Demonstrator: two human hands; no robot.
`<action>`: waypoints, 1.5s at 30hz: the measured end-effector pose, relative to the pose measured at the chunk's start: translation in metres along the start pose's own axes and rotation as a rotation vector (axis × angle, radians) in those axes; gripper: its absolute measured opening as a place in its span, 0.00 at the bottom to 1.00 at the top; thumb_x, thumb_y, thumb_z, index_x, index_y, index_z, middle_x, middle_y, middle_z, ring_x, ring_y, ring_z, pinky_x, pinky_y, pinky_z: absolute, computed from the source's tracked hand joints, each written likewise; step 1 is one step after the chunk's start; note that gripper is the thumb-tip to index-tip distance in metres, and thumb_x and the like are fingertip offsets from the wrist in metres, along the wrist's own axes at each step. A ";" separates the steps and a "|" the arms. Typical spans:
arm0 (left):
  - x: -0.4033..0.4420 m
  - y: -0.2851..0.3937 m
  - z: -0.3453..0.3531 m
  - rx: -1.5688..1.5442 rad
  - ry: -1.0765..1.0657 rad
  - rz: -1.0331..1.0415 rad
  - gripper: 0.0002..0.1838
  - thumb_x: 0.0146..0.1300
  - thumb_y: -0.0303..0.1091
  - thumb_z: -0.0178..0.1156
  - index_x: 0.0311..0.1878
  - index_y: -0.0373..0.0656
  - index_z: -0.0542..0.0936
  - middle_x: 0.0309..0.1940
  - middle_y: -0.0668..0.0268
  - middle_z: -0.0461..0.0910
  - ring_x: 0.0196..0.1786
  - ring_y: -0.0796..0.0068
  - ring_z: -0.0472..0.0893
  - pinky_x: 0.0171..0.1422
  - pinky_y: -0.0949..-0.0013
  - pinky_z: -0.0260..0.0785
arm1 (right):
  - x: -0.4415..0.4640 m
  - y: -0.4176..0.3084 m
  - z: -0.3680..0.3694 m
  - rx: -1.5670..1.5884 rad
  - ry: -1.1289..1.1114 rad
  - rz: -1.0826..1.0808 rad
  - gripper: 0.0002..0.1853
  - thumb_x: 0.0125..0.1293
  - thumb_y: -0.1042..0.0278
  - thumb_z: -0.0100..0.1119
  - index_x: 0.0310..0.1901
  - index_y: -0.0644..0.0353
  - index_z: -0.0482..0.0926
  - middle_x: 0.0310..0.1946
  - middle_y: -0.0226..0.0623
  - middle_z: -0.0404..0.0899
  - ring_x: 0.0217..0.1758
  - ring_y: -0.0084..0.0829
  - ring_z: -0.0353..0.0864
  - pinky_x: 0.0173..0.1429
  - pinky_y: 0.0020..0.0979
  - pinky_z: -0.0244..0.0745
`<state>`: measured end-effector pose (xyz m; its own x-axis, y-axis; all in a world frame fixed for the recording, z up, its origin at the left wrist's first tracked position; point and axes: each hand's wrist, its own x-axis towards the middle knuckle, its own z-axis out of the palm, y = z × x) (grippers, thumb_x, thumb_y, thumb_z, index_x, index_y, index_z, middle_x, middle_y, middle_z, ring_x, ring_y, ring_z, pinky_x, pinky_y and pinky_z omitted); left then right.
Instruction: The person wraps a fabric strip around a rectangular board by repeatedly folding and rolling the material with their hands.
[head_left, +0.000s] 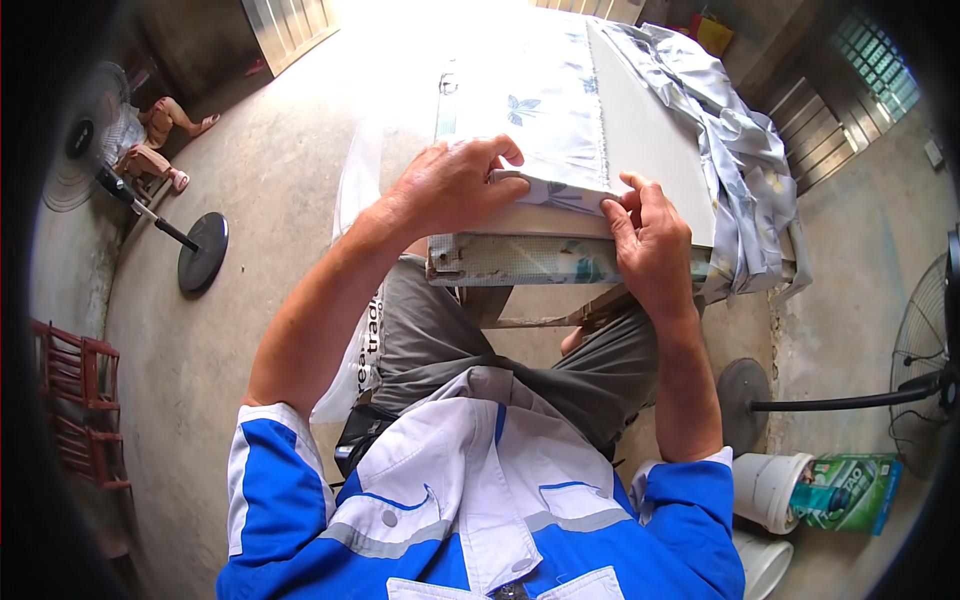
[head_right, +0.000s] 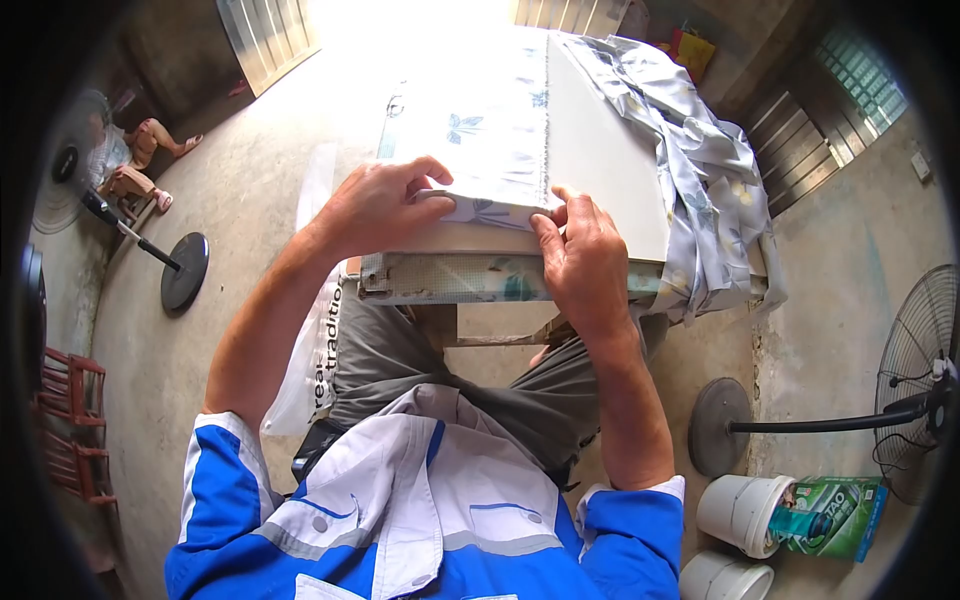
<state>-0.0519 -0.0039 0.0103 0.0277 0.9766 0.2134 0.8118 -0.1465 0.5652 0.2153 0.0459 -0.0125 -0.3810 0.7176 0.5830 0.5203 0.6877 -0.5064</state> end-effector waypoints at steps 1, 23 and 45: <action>0.001 0.001 0.001 0.010 -0.002 -0.015 0.25 0.67 0.51 0.68 0.60 0.45 0.87 0.38 0.57 0.90 0.40 0.64 0.90 0.48 0.60 0.81 | 0.002 0.000 0.000 0.006 -0.009 0.012 0.19 0.71 0.72 0.72 0.59 0.68 0.82 0.35 0.46 0.85 0.41 0.46 0.86 0.49 0.45 0.81; 0.008 0.002 0.001 0.308 0.000 -0.088 0.34 0.67 0.65 0.68 0.62 0.46 0.82 0.40 0.56 0.90 0.47 0.56 0.90 0.53 0.53 0.80 | -0.012 -0.054 0.054 -0.225 -0.192 -0.386 0.44 0.72 0.45 0.68 0.76 0.76 0.69 0.75 0.63 0.72 0.84 0.57 0.64 0.87 0.55 0.51; -0.029 0.024 0.014 0.228 0.282 0.481 0.16 0.75 0.36 0.66 0.60 0.40 0.86 0.63 0.55 0.86 0.69 0.52 0.83 0.74 0.52 0.76 | -0.029 -0.017 0.013 -0.437 -0.285 -0.292 0.43 0.81 0.34 0.49 0.76 0.71 0.72 0.80 0.55 0.69 0.88 0.49 0.61 0.85 0.56 0.50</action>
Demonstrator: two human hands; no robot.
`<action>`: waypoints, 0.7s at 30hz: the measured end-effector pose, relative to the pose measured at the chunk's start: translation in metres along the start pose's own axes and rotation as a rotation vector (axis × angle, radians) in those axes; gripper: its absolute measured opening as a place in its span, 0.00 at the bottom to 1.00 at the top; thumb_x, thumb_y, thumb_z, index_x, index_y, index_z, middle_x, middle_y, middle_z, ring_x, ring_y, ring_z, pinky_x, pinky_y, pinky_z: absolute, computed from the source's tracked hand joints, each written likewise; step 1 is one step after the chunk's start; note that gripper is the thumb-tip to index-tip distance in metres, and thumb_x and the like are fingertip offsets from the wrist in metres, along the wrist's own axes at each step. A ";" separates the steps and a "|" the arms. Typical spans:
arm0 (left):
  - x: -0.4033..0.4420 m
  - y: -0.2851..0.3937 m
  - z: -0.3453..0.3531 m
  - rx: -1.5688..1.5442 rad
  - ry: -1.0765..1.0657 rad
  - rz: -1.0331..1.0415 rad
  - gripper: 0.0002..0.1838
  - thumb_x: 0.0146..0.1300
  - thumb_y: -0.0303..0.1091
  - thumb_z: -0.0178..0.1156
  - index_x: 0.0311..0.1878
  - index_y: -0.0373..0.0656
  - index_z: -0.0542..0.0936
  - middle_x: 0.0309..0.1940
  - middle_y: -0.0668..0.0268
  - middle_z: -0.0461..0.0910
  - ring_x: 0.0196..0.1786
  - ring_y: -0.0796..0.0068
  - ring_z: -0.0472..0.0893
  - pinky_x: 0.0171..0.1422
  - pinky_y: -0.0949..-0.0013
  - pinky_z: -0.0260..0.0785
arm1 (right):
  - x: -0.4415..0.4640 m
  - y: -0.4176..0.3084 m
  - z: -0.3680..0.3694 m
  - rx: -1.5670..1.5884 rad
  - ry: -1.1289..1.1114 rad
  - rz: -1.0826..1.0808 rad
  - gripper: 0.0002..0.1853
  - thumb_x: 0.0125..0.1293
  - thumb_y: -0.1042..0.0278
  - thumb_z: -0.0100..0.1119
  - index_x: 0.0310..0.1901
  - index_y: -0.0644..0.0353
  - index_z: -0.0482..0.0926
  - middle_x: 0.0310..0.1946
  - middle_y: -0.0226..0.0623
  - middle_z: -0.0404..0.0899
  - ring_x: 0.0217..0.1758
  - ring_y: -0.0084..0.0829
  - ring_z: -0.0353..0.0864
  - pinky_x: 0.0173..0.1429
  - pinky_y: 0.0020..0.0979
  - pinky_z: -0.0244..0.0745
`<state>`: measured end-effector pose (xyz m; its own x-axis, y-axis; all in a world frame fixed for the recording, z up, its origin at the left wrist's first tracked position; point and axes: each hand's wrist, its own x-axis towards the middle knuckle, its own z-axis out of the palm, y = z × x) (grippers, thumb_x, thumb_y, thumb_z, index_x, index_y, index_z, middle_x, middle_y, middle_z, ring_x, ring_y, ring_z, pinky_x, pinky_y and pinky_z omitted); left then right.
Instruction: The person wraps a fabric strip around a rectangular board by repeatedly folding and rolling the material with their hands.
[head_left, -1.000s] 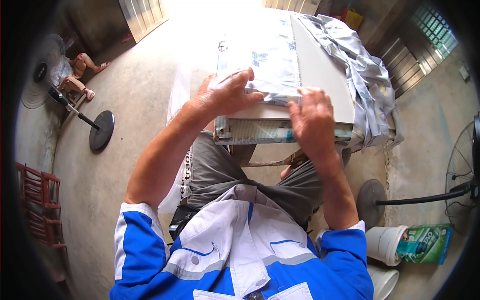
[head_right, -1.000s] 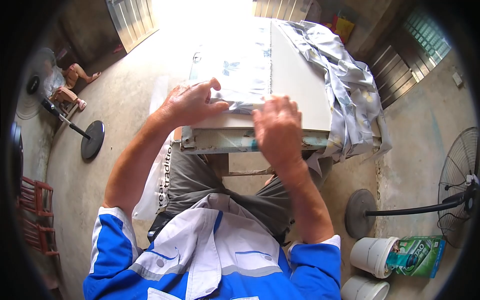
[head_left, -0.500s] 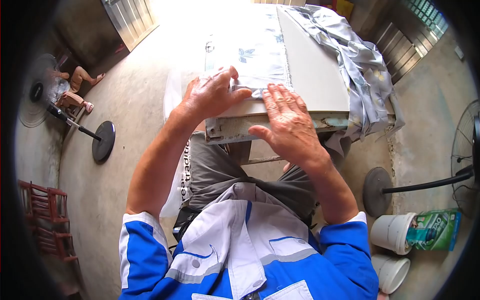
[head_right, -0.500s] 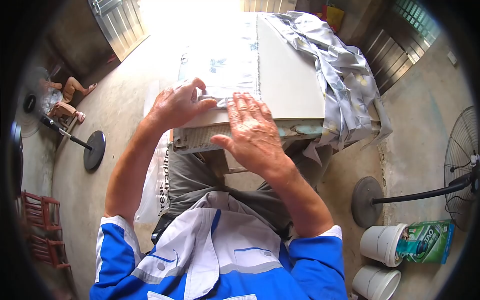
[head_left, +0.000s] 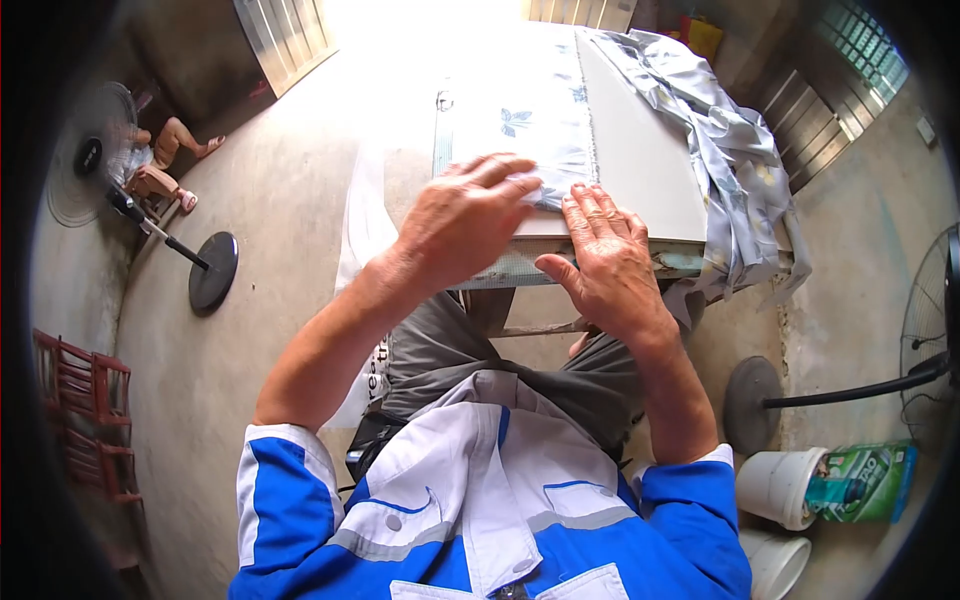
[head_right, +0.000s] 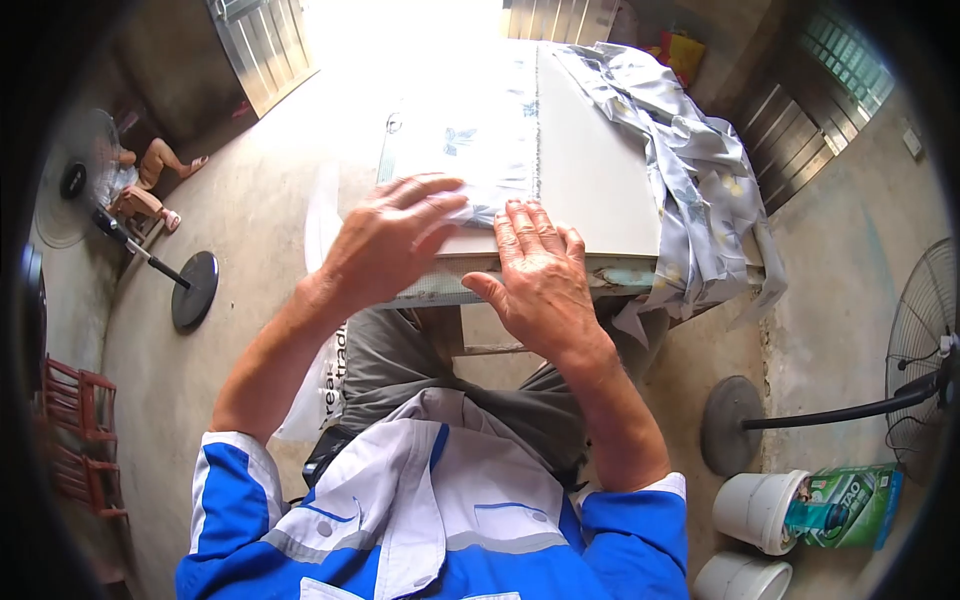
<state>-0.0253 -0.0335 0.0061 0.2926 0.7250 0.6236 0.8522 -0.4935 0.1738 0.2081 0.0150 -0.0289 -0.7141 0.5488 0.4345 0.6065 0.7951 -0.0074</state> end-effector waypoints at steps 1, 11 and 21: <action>-0.001 0.003 0.008 -0.015 -0.007 0.030 0.16 0.75 0.36 0.66 0.60 0.39 0.86 0.64 0.55 0.86 0.70 0.52 0.82 0.75 0.53 0.75 | 0.000 0.000 0.000 0.001 0.006 0.000 0.42 0.81 0.35 0.49 0.76 0.71 0.73 0.79 0.55 0.70 0.87 0.49 0.61 0.85 0.55 0.50; -0.009 0.000 0.022 -0.075 -0.063 -0.068 0.17 0.76 0.37 0.65 0.61 0.39 0.86 0.64 0.54 0.86 0.71 0.54 0.83 0.74 0.53 0.77 | 0.001 0.003 0.000 0.018 0.086 -0.013 0.33 0.79 0.49 0.61 0.73 0.69 0.76 0.75 0.50 0.76 0.84 0.45 0.68 0.83 0.53 0.55; -0.014 0.004 0.016 -0.085 -0.008 -0.021 0.15 0.71 0.33 0.69 0.59 0.42 0.85 0.58 0.57 0.88 0.62 0.54 0.86 0.67 0.54 0.79 | 0.002 0.008 -0.006 0.154 0.264 -0.014 0.17 0.69 0.70 0.70 0.58 0.59 0.86 0.59 0.37 0.86 0.64 0.40 0.83 0.69 0.45 0.70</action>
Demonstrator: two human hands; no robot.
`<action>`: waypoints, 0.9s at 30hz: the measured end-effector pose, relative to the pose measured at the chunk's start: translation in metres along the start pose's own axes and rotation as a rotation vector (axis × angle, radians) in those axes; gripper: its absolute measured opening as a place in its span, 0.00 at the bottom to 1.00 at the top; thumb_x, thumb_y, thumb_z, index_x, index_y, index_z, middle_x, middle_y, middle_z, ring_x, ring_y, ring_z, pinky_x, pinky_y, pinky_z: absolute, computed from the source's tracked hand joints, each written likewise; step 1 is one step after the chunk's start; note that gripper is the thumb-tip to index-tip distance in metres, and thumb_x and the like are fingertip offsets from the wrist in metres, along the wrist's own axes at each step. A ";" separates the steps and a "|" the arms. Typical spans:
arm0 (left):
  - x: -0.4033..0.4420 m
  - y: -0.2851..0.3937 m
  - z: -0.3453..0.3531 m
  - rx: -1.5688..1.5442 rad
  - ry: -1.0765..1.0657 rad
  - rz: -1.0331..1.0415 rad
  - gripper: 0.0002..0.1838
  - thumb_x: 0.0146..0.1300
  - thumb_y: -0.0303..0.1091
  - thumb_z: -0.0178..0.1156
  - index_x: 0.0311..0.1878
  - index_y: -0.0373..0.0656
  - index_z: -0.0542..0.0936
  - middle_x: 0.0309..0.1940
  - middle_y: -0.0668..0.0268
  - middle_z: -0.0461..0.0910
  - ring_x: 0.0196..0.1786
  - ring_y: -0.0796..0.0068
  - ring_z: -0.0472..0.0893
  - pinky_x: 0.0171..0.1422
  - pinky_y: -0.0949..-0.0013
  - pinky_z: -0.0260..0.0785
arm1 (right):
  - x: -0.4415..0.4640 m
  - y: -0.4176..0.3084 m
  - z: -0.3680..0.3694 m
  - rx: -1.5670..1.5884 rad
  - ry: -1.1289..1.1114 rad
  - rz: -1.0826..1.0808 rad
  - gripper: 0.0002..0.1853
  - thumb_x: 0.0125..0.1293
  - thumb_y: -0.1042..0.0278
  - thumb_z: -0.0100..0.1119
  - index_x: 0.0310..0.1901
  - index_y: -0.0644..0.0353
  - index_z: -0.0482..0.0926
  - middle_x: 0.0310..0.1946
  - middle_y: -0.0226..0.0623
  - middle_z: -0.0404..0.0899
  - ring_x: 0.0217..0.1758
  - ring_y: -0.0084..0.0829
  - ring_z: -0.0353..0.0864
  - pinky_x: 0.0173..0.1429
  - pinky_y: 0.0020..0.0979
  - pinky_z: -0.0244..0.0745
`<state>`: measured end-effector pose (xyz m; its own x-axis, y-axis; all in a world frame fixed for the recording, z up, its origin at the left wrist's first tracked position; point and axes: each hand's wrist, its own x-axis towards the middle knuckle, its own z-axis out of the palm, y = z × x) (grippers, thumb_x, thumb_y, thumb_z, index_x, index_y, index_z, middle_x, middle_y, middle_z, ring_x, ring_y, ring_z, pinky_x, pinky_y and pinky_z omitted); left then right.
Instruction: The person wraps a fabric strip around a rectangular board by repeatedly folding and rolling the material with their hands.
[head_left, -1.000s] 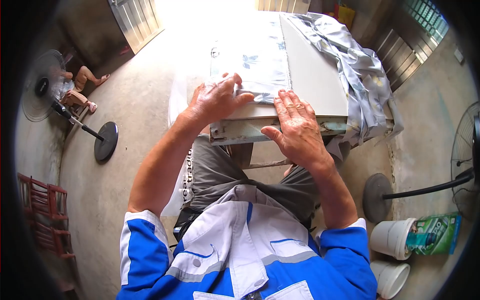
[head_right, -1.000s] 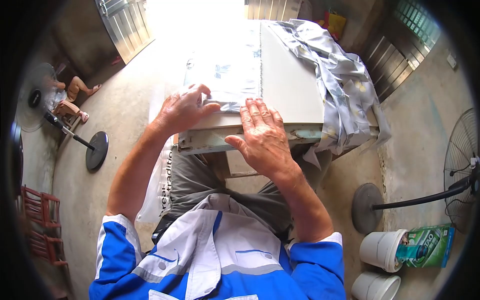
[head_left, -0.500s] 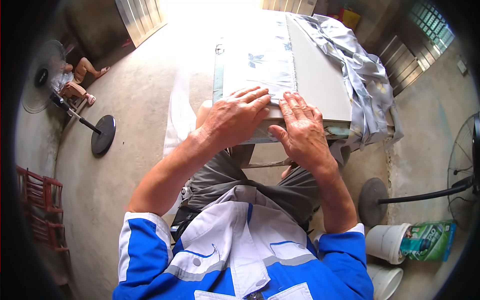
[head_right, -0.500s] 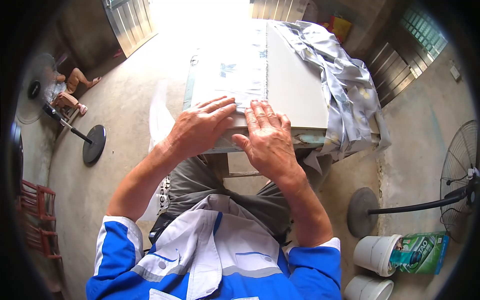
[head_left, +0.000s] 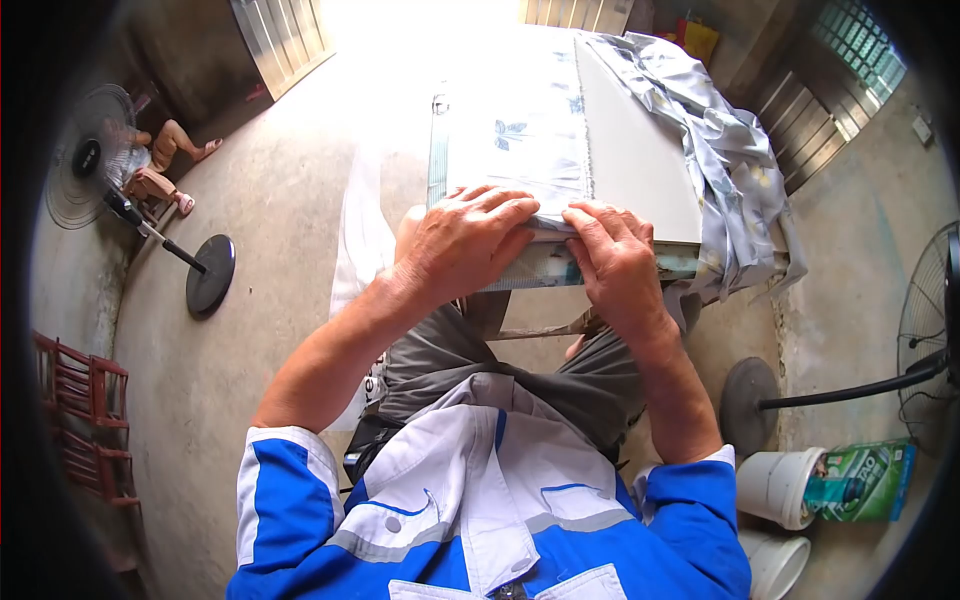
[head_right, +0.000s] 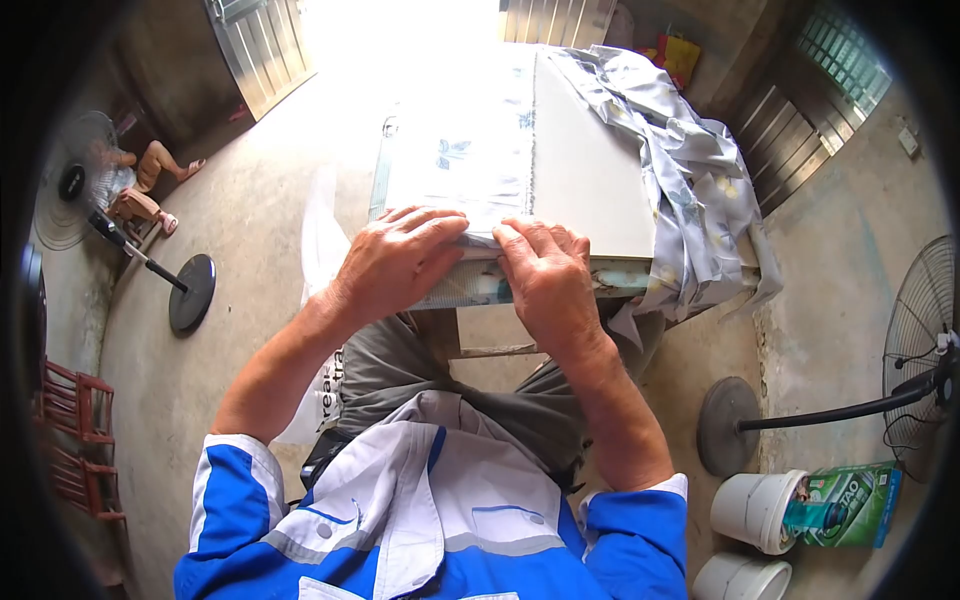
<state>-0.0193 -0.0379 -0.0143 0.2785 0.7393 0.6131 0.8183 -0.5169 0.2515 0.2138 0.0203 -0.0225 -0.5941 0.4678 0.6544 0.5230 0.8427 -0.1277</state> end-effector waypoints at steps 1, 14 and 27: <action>0.000 -0.001 -0.001 -0.007 0.001 0.007 0.16 0.70 0.32 0.70 0.59 0.42 0.85 0.57 0.57 0.88 0.62 0.54 0.86 0.67 0.54 0.79 | 0.001 0.000 -0.002 0.003 -0.001 0.004 0.16 0.69 0.71 0.70 0.58 0.59 0.87 0.58 0.37 0.86 0.62 0.40 0.83 0.68 0.45 0.71; 0.000 -0.005 -0.005 -0.065 -0.012 0.073 0.20 0.63 0.29 0.74 0.59 0.44 0.85 0.55 0.58 0.88 0.60 0.54 0.87 0.64 0.55 0.81 | 0.008 0.012 -0.013 0.028 -0.033 -0.122 0.12 0.70 0.77 0.65 0.54 0.61 0.86 0.52 0.43 0.87 0.58 0.46 0.85 0.62 0.47 0.78; 0.006 -0.024 -0.012 -0.112 -0.009 -0.008 0.10 0.69 0.32 0.72 0.51 0.41 0.89 0.45 0.59 0.90 0.53 0.58 0.88 0.60 0.57 0.82 | 0.009 0.016 -0.010 0.103 0.022 0.065 0.10 0.72 0.72 0.68 0.52 0.62 0.86 0.44 0.45 0.87 0.50 0.48 0.85 0.56 0.46 0.78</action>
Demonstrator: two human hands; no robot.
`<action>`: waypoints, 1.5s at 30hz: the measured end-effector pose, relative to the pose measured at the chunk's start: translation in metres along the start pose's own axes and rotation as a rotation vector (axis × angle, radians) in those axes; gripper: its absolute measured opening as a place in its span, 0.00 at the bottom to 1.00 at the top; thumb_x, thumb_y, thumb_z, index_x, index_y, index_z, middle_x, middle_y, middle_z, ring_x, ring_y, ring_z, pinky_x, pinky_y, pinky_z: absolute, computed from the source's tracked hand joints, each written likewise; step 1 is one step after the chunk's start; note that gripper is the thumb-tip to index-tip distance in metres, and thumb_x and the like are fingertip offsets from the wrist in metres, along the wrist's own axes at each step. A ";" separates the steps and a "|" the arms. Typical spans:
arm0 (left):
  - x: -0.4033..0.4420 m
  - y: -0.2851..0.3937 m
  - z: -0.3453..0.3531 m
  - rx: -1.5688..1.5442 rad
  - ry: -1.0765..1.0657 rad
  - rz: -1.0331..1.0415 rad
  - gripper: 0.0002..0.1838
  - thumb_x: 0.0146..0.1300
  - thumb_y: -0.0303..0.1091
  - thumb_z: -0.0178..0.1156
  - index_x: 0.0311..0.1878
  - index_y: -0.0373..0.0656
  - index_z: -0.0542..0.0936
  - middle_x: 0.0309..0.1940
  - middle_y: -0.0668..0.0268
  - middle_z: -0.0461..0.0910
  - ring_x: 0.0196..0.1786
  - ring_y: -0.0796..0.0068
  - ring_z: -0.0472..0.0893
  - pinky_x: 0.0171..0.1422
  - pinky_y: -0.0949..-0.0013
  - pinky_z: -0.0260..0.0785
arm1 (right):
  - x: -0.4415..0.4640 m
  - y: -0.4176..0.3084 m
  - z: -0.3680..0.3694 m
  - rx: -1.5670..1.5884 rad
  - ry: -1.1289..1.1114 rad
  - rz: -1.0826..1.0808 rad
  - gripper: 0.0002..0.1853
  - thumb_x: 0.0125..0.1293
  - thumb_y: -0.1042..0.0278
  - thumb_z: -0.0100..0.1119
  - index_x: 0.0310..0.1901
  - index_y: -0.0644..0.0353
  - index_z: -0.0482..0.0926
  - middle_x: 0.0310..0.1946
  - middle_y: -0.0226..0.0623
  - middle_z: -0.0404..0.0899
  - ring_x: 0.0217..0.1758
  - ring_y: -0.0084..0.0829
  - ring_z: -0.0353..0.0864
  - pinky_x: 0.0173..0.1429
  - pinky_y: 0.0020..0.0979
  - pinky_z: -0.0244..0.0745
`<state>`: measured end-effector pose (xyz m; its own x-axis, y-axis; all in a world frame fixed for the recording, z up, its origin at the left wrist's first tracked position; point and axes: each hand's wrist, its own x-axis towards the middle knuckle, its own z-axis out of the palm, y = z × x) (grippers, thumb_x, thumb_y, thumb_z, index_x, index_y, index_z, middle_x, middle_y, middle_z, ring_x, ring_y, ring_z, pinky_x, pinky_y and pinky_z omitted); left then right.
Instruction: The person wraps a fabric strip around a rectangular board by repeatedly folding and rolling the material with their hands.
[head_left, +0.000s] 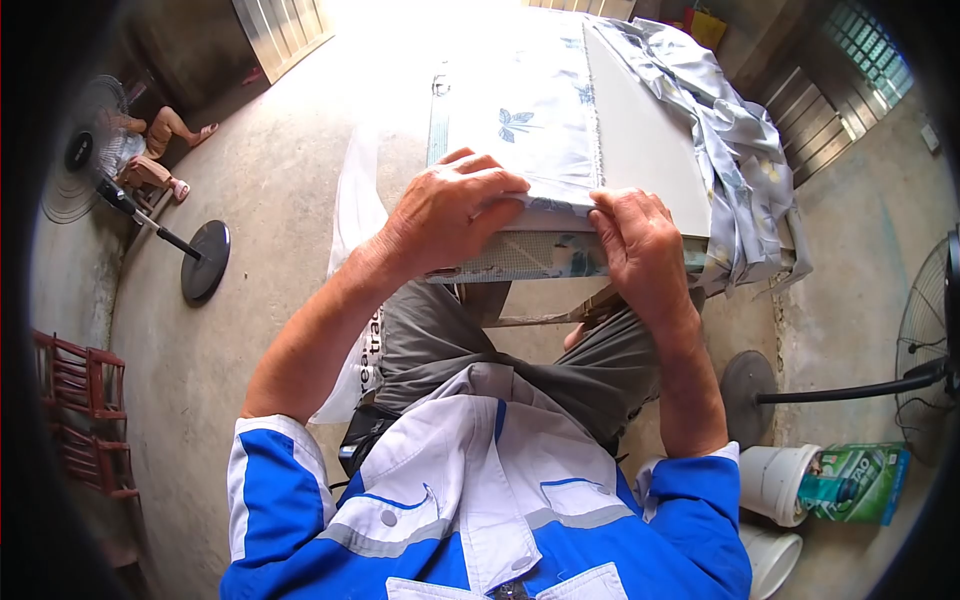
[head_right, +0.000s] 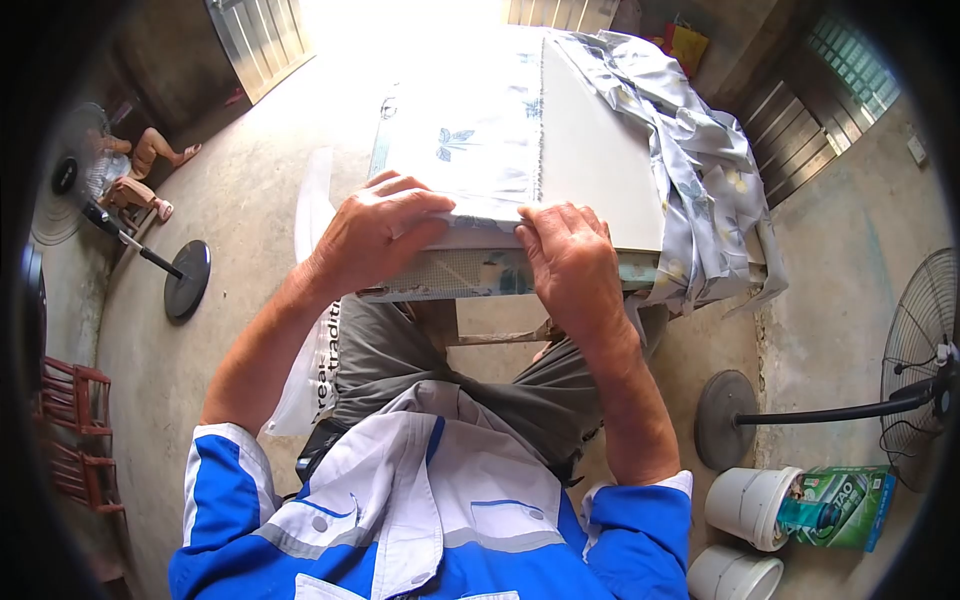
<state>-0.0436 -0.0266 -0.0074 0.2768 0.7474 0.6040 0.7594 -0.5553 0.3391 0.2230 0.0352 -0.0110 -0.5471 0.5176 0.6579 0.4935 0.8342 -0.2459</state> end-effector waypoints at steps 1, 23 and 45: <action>0.000 -0.002 0.000 0.003 0.001 -0.007 0.10 0.69 0.32 0.71 0.51 0.41 0.90 0.45 0.59 0.90 0.53 0.59 0.88 0.60 0.57 0.82 | 0.001 0.000 0.000 0.017 0.006 0.008 0.10 0.72 0.72 0.68 0.53 0.63 0.86 0.43 0.45 0.87 0.49 0.49 0.85 0.56 0.46 0.78; 0.030 -0.008 -0.004 0.069 -0.226 -0.477 0.29 0.65 0.56 0.71 0.58 0.42 0.87 0.38 0.53 0.91 0.40 0.59 0.92 0.48 0.57 0.82 | 0.011 -0.003 0.014 -0.042 -0.016 0.268 0.20 0.74 0.63 0.69 0.59 0.69 0.81 0.47 0.55 0.86 0.52 0.55 0.86 0.59 0.50 0.80; 0.030 -0.008 -0.005 0.227 -0.245 -0.527 0.36 0.62 0.67 0.72 0.55 0.42 0.82 0.35 0.56 0.89 0.42 0.55 0.89 0.49 0.54 0.78 | -0.001 -0.035 0.039 -0.165 -0.184 -0.090 0.43 0.76 0.39 0.62 0.74 0.74 0.73 0.75 0.60 0.73 0.83 0.53 0.67 0.87 0.54 0.53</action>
<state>-0.0442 -0.0017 0.0112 -0.0624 0.9767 0.2052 0.9296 -0.0179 0.3681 0.1795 0.0130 -0.0309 -0.7001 0.4806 0.5280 0.5322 0.8443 -0.0629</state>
